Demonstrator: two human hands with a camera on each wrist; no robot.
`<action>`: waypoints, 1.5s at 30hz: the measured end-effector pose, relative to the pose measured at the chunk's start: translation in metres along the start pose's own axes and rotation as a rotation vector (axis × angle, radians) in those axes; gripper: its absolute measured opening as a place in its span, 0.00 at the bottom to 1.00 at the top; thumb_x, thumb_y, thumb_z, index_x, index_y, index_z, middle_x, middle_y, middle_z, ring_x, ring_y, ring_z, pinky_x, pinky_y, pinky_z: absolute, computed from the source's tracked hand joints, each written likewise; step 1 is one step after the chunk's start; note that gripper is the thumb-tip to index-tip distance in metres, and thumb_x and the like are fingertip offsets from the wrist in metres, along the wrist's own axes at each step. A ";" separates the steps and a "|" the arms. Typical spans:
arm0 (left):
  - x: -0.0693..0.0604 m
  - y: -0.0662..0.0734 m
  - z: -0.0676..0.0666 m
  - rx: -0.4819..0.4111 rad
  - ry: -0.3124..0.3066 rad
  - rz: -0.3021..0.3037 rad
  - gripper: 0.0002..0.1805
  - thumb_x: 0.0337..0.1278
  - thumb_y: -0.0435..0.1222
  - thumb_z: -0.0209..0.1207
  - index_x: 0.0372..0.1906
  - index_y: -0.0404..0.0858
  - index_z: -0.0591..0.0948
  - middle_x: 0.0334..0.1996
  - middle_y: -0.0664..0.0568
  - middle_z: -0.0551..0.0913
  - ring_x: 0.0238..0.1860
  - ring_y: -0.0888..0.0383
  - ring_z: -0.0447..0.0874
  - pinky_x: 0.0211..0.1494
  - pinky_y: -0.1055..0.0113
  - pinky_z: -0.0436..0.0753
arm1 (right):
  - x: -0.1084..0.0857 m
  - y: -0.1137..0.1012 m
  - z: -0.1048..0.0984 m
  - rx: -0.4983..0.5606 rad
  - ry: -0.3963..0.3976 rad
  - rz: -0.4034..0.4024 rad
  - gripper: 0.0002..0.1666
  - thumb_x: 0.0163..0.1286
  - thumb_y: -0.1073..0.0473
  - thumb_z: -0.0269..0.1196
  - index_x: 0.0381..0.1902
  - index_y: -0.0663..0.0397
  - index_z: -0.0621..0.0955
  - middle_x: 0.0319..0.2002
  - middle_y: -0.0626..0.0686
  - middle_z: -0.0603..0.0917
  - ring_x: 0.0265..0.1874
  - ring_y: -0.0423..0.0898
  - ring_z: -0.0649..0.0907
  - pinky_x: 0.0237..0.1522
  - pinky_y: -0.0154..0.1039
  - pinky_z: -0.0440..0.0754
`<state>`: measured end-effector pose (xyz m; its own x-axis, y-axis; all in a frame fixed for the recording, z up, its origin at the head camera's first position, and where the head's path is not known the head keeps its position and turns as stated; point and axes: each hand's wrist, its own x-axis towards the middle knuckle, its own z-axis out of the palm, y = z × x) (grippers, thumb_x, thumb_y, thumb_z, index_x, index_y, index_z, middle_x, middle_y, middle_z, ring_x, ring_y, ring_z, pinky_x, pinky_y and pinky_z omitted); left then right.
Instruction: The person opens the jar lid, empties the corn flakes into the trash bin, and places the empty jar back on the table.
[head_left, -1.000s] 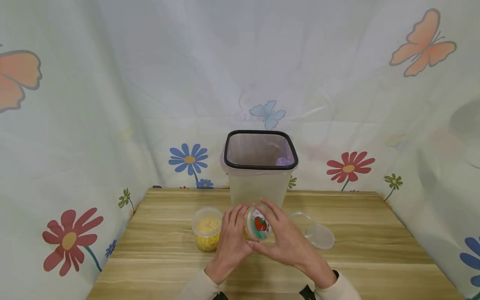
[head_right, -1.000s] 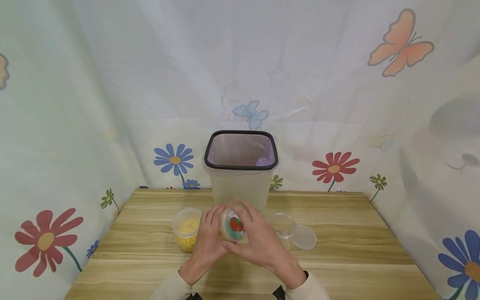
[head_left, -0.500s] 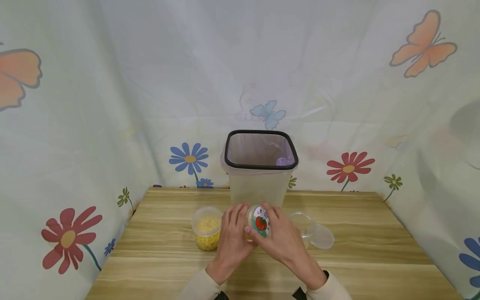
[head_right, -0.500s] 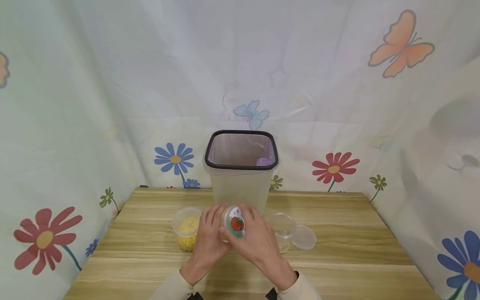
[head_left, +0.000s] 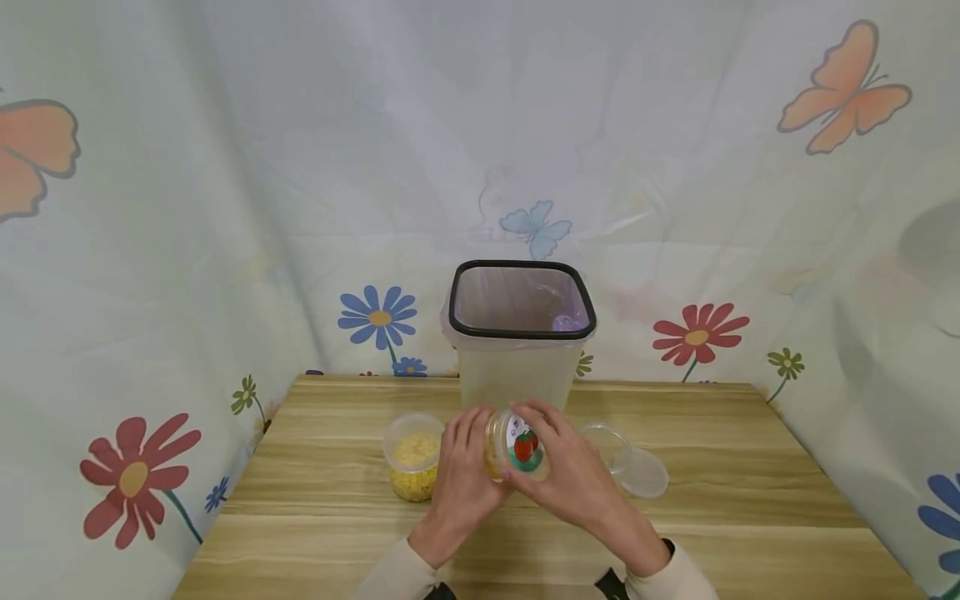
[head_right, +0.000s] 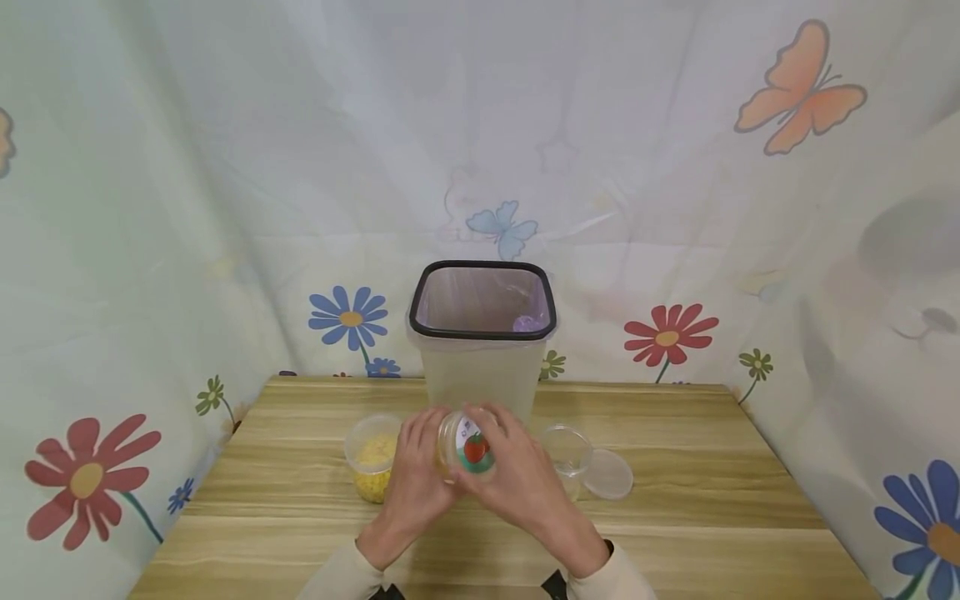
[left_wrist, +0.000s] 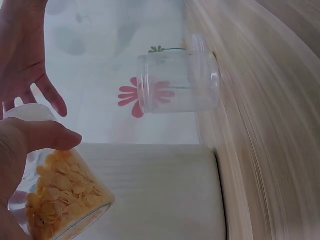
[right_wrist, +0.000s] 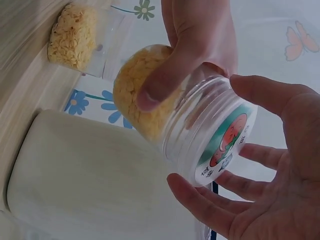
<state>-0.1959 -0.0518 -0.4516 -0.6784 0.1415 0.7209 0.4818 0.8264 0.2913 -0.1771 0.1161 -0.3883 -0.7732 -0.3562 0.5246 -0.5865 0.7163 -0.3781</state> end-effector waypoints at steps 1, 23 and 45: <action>0.000 0.000 -0.001 -0.014 -0.003 -0.013 0.48 0.26 0.46 0.78 0.63 0.40 0.71 0.57 0.50 0.78 0.59 0.50 0.72 0.63 0.56 0.76 | 0.000 0.001 -0.001 -0.003 0.010 -0.011 0.48 0.48 0.46 0.78 0.67 0.46 0.73 0.64 0.53 0.75 0.48 0.51 0.84 0.43 0.47 0.85; 0.004 -0.020 -0.017 -0.133 0.073 -0.117 0.53 0.20 0.43 0.81 0.64 0.38 0.71 0.56 0.49 0.77 0.56 0.52 0.73 0.59 0.55 0.79 | -0.002 0.023 -0.001 0.001 0.016 0.100 0.48 0.51 0.45 0.76 0.69 0.47 0.71 0.64 0.58 0.74 0.48 0.54 0.84 0.42 0.48 0.86; 0.002 -0.030 -0.027 -0.144 0.055 -0.145 0.52 0.24 0.43 0.81 0.65 0.39 0.69 0.56 0.48 0.76 0.56 0.51 0.72 0.59 0.54 0.78 | -0.007 0.040 0.048 -0.061 -0.178 0.129 0.43 0.52 0.49 0.76 0.66 0.50 0.74 0.64 0.60 0.73 0.60 0.61 0.76 0.52 0.54 0.81</action>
<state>-0.1970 -0.0906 -0.4417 -0.7167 -0.0065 0.6974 0.4584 0.7493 0.4780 -0.2063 0.1183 -0.4440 -0.8742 -0.3562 0.3300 -0.4689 0.7956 -0.3835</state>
